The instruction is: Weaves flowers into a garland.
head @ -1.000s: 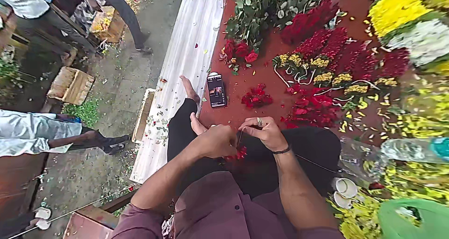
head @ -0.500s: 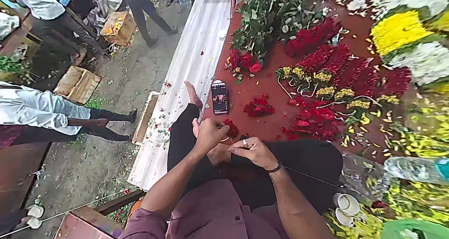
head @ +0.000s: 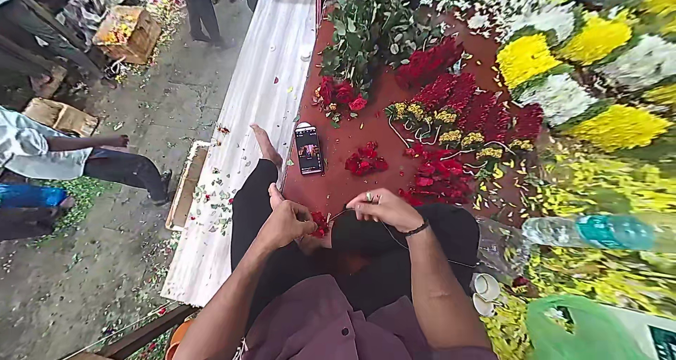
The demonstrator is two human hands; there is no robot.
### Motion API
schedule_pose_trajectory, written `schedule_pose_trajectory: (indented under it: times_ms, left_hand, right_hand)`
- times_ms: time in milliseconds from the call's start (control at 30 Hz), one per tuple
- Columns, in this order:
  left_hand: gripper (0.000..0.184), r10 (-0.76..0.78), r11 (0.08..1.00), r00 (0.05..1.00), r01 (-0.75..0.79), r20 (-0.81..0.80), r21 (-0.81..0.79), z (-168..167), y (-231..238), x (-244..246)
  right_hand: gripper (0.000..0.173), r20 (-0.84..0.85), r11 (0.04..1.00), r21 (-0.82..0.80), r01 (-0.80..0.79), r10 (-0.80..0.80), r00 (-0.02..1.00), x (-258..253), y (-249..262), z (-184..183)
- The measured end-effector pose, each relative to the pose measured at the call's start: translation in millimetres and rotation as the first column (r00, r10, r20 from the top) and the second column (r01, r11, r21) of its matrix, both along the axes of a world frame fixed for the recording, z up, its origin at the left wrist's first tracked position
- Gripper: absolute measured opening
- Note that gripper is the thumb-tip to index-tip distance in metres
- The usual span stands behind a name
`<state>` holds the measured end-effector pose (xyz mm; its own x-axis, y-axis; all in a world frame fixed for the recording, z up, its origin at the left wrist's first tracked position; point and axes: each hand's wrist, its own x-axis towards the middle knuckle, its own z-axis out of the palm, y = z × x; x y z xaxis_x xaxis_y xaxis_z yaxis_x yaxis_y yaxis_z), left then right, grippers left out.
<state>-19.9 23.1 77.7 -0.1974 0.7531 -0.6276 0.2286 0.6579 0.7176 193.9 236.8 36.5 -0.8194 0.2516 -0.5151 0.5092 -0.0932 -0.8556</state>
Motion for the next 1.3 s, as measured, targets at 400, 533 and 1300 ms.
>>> schedule_pose_trajectory:
  times_ms: [400,533,1300]
  left_hand:
    - [0.012,0.235,0.970,0.963,-0.240,0.130,0.027,-17.2,-18.7,24.0]
    - [0.012,0.251,0.966,0.957,-0.256,0.145,0.023,-24.1,-20.6,23.0]
    - [0.015,0.203,0.971,0.963,-0.221,0.179,0.086,-21.1,-11.7,40.2]
  right_hand:
    - [0.026,0.278,0.641,0.706,0.301,-0.642,0.715,-74.1,112.4,-162.3]
    - [0.022,0.093,0.625,0.577,0.526,-0.690,0.718,-63.9,121.8,-148.6]
    - [0.015,-0.208,0.756,-0.001,0.654,-0.640,0.740,-24.1,24.6,-23.7]
